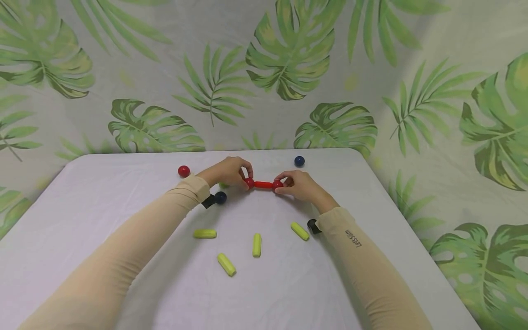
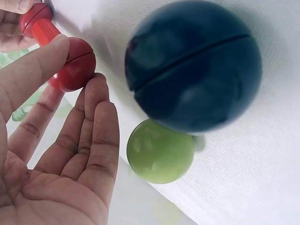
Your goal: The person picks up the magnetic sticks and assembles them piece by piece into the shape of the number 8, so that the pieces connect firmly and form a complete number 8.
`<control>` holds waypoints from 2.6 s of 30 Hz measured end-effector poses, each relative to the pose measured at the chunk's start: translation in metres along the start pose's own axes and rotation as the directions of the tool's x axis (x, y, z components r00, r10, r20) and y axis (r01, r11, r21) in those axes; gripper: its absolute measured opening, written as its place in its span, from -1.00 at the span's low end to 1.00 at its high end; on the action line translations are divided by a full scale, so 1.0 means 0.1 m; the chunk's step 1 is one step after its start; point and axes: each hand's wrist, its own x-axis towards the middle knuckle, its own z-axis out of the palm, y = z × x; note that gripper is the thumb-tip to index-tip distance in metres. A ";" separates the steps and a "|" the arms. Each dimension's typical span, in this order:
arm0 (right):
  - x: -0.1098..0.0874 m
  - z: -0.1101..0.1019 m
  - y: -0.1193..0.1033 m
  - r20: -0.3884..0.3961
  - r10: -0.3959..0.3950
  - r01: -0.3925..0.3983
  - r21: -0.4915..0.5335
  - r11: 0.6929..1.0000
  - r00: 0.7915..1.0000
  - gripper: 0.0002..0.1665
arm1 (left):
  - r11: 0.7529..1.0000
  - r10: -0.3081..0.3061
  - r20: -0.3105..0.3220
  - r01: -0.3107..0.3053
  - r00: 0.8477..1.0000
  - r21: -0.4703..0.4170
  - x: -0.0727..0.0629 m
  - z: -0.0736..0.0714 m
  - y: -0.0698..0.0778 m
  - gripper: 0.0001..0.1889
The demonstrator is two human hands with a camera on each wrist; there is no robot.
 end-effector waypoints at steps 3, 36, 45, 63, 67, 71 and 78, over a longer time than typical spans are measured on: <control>0.00 -0.01 -0.01 0.001 0.000 0.000 -0.004 1.000 1.000 -0.48 | 1.000 -0.004 0.010 0.004 1.000 0.006 0.02 0.00 -0.01 -0.75; 0.03 -0.05 -0.07 0.049 -0.073 0.076 -0.042 0.996 0.996 -0.51 | 1.000 -0.024 0.025 0.024 0.999 0.020 0.05 0.04 -0.04 -0.73; 0.05 -0.05 -0.10 0.065 -0.077 0.078 -0.024 0.997 0.995 -0.50 | 0.999 -0.013 0.015 0.012 1.000 0.029 -0.03 -0.01 -0.02 -0.58; 0.09 -0.03 -0.10 0.085 -0.112 0.115 -0.026 0.993 0.990 -0.48 | 0.997 0.072 -0.036 -0.072 0.997 0.009 -0.29 -0.28 0.03 -0.66; 0.09 -0.03 -0.12 0.090 -0.109 0.111 -0.020 0.994 0.990 -0.48 | 0.996 0.094 -0.053 -0.094 0.994 0.001 -0.43 -0.34 0.02 -0.67; 0.10 -0.02 -0.13 0.092 -0.109 0.111 -0.017 0.994 0.990 -0.48 | 0.992 0.123 -0.066 -0.125 0.990 -0.032 -0.59 -0.38 0.01 -0.69; 0.12 -0.01 -0.12 0.080 -0.145 0.147 -0.020 0.989 0.986 -0.50 | 0.988 0.144 -0.069 -0.147 0.987 -0.046 -0.85 -0.40 -0.02 -0.71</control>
